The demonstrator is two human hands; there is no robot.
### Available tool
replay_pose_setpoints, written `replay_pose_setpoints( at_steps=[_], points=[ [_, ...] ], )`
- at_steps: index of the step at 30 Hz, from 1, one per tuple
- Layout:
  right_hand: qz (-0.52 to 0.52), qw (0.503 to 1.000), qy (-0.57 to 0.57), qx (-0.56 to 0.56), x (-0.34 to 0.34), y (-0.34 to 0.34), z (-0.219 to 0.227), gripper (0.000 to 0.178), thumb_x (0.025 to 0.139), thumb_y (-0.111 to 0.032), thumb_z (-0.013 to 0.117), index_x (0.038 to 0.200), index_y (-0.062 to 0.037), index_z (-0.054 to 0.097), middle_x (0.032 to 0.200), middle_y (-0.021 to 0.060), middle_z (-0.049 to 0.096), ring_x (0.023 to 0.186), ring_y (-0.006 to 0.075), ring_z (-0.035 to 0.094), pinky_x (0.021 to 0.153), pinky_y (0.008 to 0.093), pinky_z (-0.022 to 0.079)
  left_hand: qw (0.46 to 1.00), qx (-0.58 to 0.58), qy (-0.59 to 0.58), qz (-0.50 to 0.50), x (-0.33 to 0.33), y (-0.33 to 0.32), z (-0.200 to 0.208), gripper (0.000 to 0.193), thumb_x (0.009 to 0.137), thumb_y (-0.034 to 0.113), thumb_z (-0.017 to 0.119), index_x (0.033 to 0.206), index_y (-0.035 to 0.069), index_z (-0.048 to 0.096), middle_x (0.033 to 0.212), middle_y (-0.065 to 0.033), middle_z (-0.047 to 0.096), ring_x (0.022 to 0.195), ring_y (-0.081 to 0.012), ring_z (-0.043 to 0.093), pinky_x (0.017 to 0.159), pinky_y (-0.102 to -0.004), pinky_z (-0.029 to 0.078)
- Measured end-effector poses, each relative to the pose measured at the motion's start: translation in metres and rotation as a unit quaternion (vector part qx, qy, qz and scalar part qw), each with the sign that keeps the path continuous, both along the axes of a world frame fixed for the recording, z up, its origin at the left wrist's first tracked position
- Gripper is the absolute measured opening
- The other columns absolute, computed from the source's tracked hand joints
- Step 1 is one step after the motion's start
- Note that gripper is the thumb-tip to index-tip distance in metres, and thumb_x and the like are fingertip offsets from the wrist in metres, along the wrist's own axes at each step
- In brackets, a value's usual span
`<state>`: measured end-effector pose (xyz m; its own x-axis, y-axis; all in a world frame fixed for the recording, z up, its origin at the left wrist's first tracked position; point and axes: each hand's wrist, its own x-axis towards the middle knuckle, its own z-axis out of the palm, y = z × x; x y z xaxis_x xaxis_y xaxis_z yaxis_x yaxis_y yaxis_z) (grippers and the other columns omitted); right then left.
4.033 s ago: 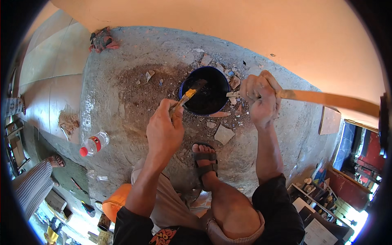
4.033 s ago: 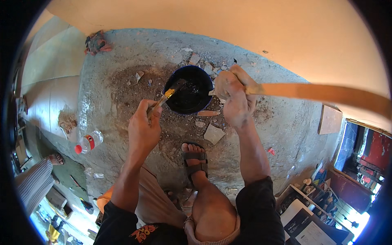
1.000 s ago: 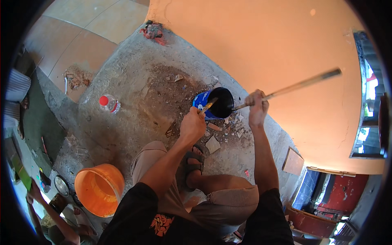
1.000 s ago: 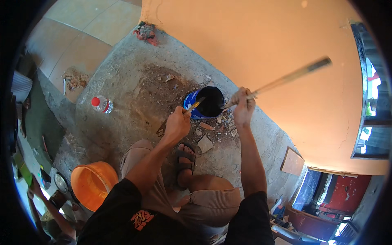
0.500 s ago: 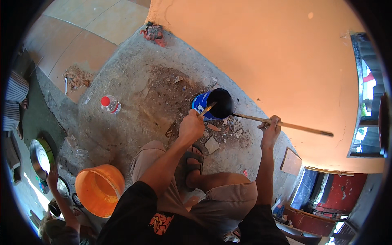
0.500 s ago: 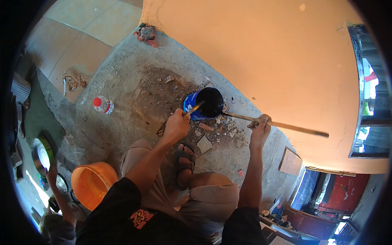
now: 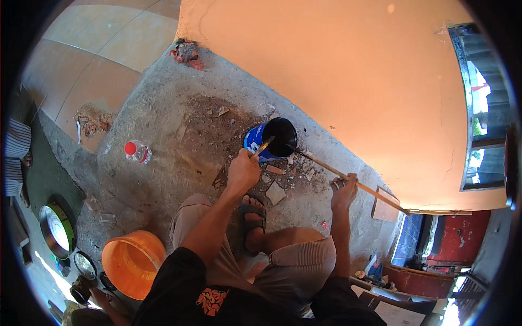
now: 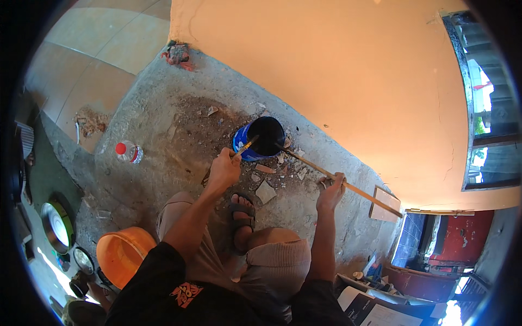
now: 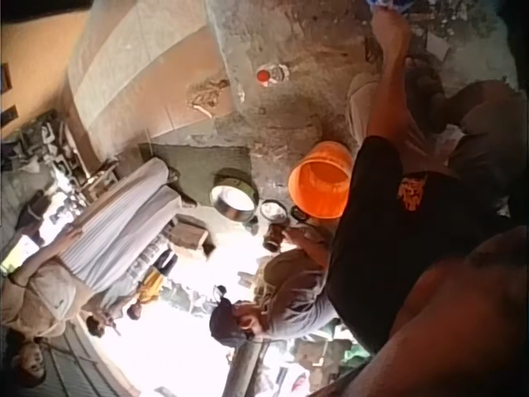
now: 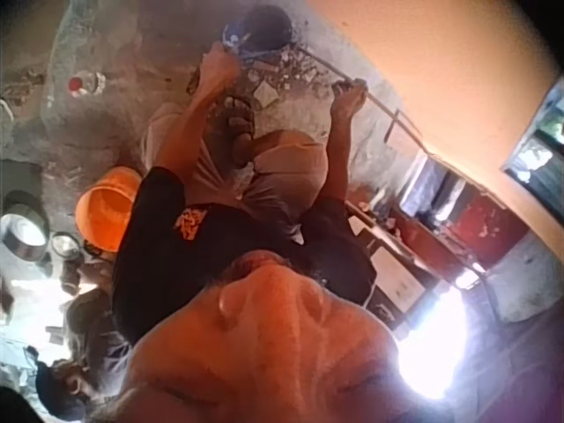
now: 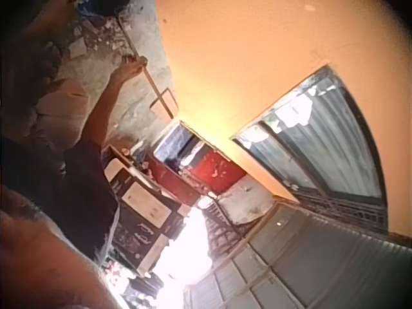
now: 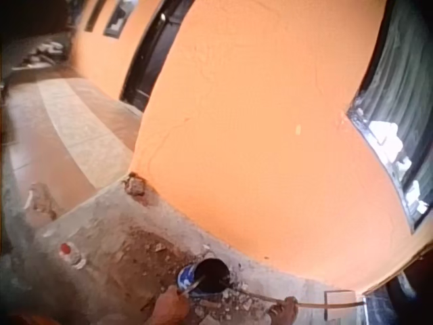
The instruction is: The person stirs a dark liquid in a bucket using a wooden stick, pours water from a bottle into the bucket, and then uses a brush to apply the mixture to a window frame.
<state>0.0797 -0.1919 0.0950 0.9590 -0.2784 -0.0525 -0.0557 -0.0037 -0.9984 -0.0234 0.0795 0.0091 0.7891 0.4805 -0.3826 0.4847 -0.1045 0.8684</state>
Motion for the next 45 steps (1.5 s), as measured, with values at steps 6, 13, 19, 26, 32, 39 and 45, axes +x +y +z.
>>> replay_pose_setpoints(
  at_steps=[6,13,19,26,32,39,45],
  points=[
    [-0.111,0.981,0.117,0.112,-0.001,-0.027,-0.046,0.026,0.099,-0.033,0.057,0.106,-0.0082,0.053,0.090,0.0090,0.058,0.076,0.0214,0.059,0.067,0.0419,0.054,0.999,0.009,-0.029,0.015,-0.003,0.001,-0.002,0.025,0.096,0.025,0.058,0.104,0.001,0.056,0.088,-0.0249,0.068,0.087,-0.0449,0.065,0.074,-0.0527,0.049],
    [-0.154,0.938,0.225,0.215,0.006,-0.054,-0.112,0.027,0.100,-0.033,0.055,0.096,-0.0069,0.058,0.085,0.0073,0.061,0.077,0.0199,0.057,0.071,0.0397,0.052,0.999,0.016,-0.035,0.006,-0.003,0.000,-0.002,0.023,0.096,0.022,0.057,0.102,0.000,0.054,0.086,-0.0251,0.067,0.084,-0.0460,0.065,0.072,-0.0542,0.049],
    [-0.147,0.899,0.281,0.301,0.007,-0.066,-0.170,0.031,0.103,-0.035,0.050,0.094,-0.0070,0.059,0.081,0.0044,0.059,0.072,0.0174,0.055,0.066,0.0356,0.051,1.000,0.016,-0.027,0.003,-0.002,0.000,0.001,0.023,0.096,0.023,0.057,0.103,0.000,0.054,0.085,-0.0253,0.067,0.084,-0.0462,0.065,0.072,-0.0543,0.048],
    [-0.151,0.853,0.339,0.366,-0.007,-0.047,-0.207,0.034,0.102,-0.041,0.050,0.094,-0.0094,0.059,0.076,0.0014,0.058,0.062,0.0156,0.054,0.061,0.0345,0.050,0.999,0.029,-0.032,0.010,-0.002,-0.002,-0.002,0.024,0.096,0.024,0.058,0.102,0.000,0.054,0.085,-0.0254,0.067,0.083,-0.0468,0.065,0.072,-0.0542,0.049],
    [-0.156,0.840,0.381,0.354,-0.020,-0.051,-0.198,0.036,0.095,-0.049,0.060,0.094,-0.0132,0.057,0.071,-0.0005,0.050,0.060,0.0138,0.049,0.053,0.0281,0.046,0.999,0.040,-0.033,0.003,0.002,-0.006,-0.007,0.024,0.096,0.024,0.058,0.101,0.001,0.055,0.083,-0.0253,0.067,0.083,-0.0470,0.065,0.072,-0.0548,0.049],
    [-0.072,0.949,0.290,-0.103,-0.037,-0.057,-0.181,0.035,0.090,-0.038,0.069,0.109,-0.0117,0.056,0.079,0.0068,0.053,0.068,0.0206,0.054,0.057,0.0334,0.046,0.998,0.039,-0.043,0.002,0.008,-0.012,-0.007,0.024,0.095,0.023,0.060,0.103,0.001,0.056,0.084,-0.0257,0.067,0.084,-0.0469,0.065,0.072,-0.0533,0.049],
    [0.097,0.792,-0.114,-0.592,-0.017,-0.054,-0.180,0.039,0.087,-0.026,0.071,0.119,-0.0059,0.059,0.100,0.0184,0.064,0.086,0.0349,0.063,0.082,0.0412,0.049,0.997,0.038,-0.072,0.004,0.014,-0.022,-0.013,0.021,0.094,0.022,0.059,0.102,0.002,0.056,0.086,-0.0251,0.068,0.086,-0.0470,0.065,0.074,-0.0543,0.050]
  ],
)
